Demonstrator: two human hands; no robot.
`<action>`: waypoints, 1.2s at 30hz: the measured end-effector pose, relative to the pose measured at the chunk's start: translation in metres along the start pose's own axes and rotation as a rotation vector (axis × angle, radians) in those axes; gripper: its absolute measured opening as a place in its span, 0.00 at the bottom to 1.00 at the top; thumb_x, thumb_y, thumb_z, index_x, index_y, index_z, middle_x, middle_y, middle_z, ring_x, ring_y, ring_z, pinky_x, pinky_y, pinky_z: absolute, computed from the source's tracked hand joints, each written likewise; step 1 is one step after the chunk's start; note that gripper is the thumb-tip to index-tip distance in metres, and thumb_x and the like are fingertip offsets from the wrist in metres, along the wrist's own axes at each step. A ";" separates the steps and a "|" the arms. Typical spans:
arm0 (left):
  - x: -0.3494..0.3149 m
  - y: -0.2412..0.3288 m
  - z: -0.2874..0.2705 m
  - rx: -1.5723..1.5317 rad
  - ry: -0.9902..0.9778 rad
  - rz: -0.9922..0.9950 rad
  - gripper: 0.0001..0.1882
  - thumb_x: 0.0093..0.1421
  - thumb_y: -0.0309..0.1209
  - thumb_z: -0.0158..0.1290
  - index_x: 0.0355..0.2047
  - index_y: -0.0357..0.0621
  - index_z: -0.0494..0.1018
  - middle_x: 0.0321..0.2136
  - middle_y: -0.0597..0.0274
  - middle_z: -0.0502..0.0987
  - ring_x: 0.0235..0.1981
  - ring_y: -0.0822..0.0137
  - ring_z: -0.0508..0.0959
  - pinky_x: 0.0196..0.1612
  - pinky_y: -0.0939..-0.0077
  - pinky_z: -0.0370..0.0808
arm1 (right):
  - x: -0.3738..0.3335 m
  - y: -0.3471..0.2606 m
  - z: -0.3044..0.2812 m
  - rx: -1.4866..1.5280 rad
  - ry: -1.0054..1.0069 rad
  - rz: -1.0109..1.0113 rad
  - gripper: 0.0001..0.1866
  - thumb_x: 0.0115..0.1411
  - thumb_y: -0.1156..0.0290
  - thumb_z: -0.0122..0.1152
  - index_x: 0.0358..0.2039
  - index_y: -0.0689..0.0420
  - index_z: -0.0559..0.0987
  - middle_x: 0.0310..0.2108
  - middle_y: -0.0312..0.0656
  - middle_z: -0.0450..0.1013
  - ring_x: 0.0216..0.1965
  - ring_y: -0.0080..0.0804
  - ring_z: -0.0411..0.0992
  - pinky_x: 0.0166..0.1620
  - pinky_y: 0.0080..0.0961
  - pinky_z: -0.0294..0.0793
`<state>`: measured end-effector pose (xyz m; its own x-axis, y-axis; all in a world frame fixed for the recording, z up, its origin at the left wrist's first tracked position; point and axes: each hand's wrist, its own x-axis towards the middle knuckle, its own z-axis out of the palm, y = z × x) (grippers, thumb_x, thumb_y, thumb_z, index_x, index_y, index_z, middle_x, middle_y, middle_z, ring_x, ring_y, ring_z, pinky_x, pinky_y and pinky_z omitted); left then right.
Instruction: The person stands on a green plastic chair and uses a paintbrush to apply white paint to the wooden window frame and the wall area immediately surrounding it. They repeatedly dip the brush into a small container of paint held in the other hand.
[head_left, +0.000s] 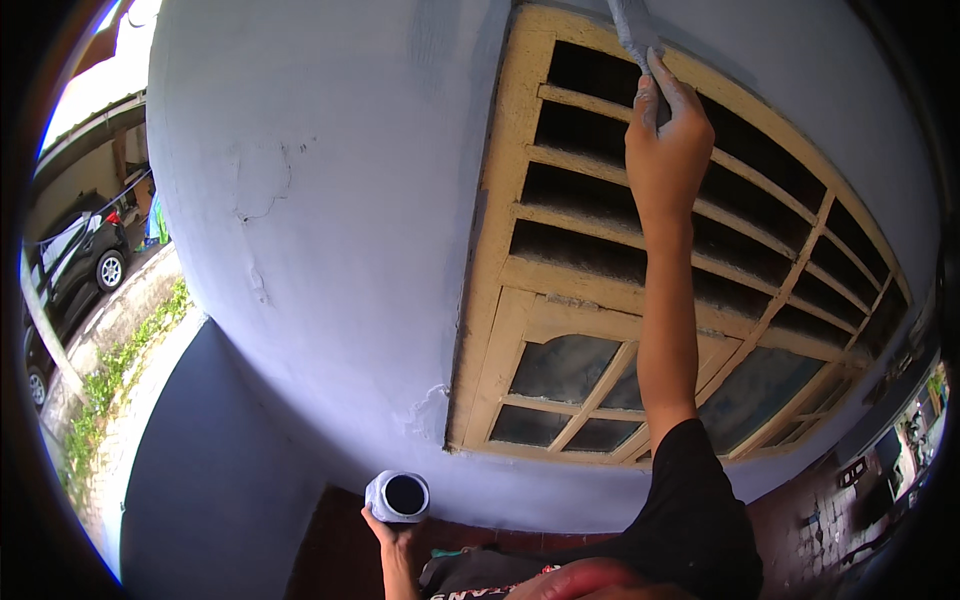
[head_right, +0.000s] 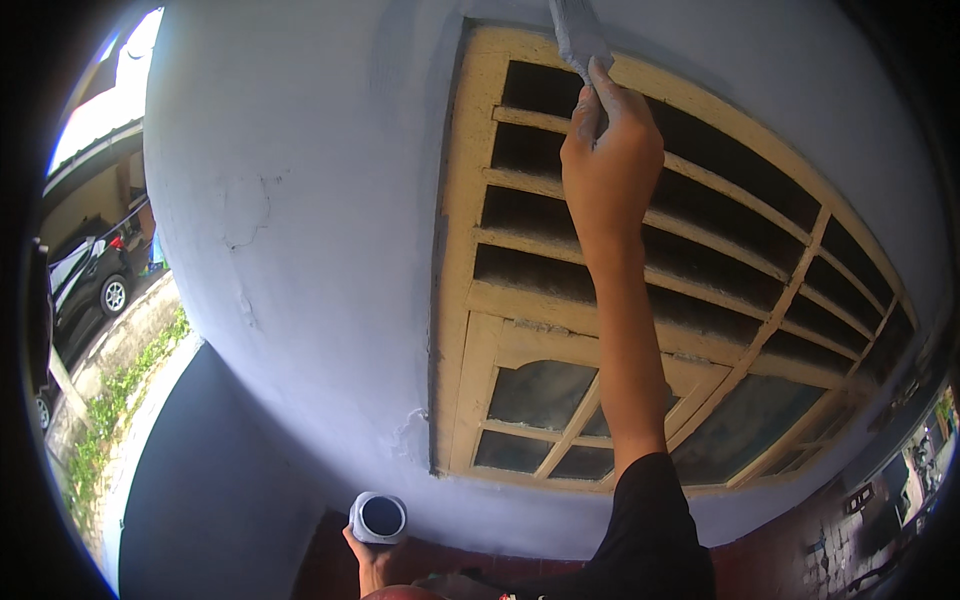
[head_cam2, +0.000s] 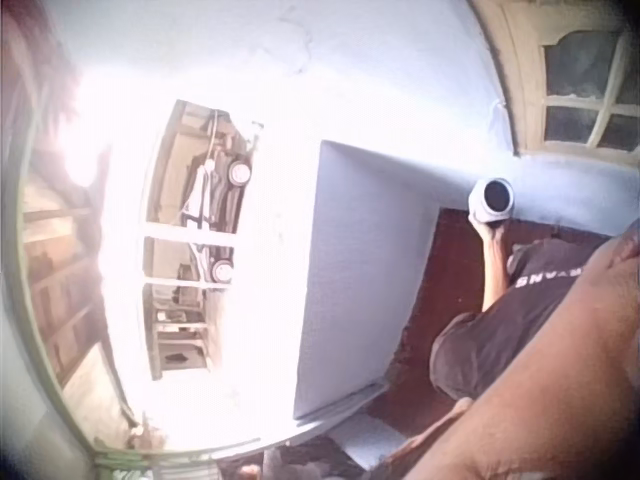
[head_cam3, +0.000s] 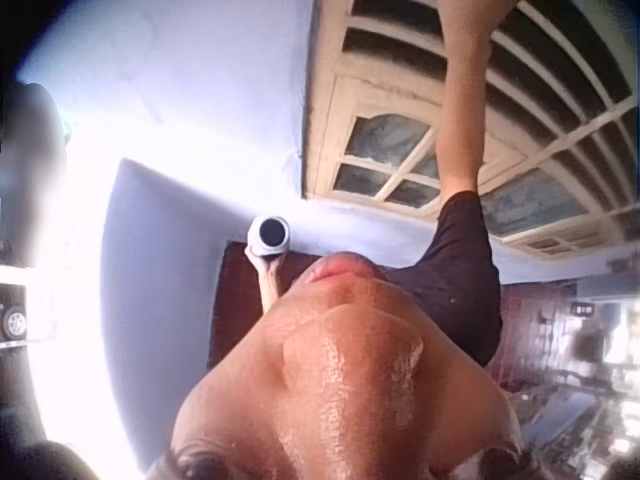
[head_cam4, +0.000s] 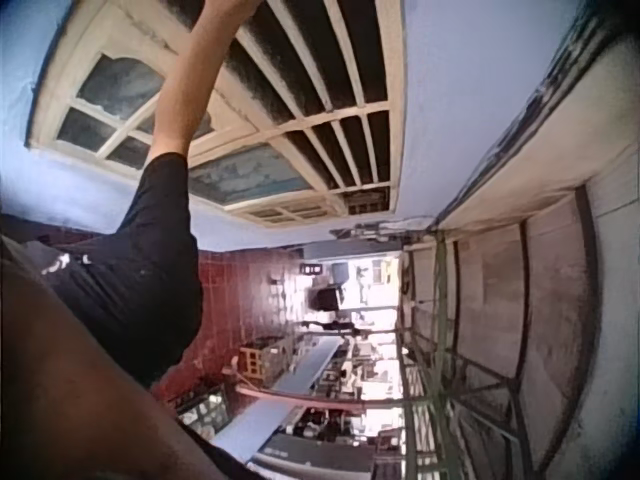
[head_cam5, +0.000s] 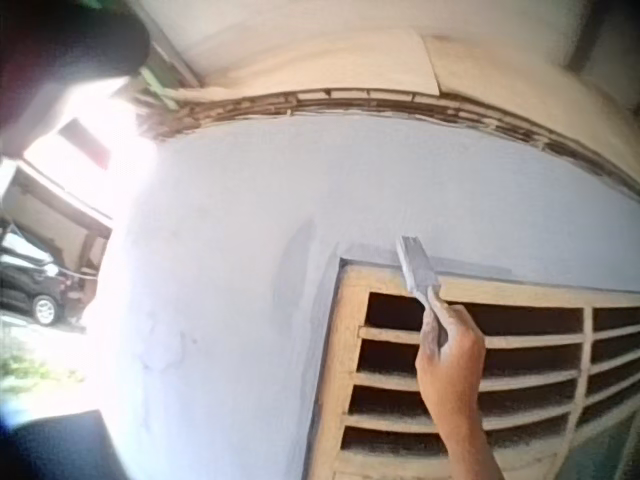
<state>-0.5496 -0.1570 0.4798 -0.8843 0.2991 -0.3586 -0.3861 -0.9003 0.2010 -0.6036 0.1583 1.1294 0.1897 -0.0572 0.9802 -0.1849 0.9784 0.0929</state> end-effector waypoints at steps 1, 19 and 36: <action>0.001 -0.001 -0.003 -0.038 -0.005 -0.016 0.39 0.58 0.64 0.40 0.61 0.54 0.72 0.59 0.57 0.73 0.58 0.51 0.74 0.57 0.40 0.72 | 0.002 0.000 0.008 -0.047 -0.026 0.009 0.15 0.69 0.73 0.58 0.54 0.62 0.82 0.40 0.53 0.81 0.42 0.45 0.81 0.46 0.35 0.80; 0.004 -0.006 -0.007 0.121 0.089 -0.028 0.41 0.59 0.65 0.39 0.63 0.53 0.70 0.61 0.55 0.72 0.59 0.48 0.73 0.58 0.36 0.71 | 0.012 -0.018 0.019 0.145 -0.308 0.241 0.17 0.71 0.69 0.55 0.55 0.63 0.81 0.22 0.50 0.78 0.19 0.33 0.74 0.28 0.32 0.72; -0.006 0.004 0.012 0.191 0.065 0.032 0.40 0.59 0.64 0.39 0.62 0.53 0.71 0.59 0.57 0.74 0.59 0.51 0.73 0.58 0.40 0.72 | 0.006 -0.020 0.045 0.033 -0.143 0.042 0.15 0.68 0.70 0.59 0.52 0.61 0.83 0.38 0.56 0.82 0.40 0.49 0.82 0.46 0.36 0.81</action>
<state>-0.5490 -0.1587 0.4941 -0.8804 0.2452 -0.4059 -0.4066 -0.8308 0.3800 -0.6419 0.1299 1.1408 0.0421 -0.0469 0.9980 -0.2212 0.9737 0.0551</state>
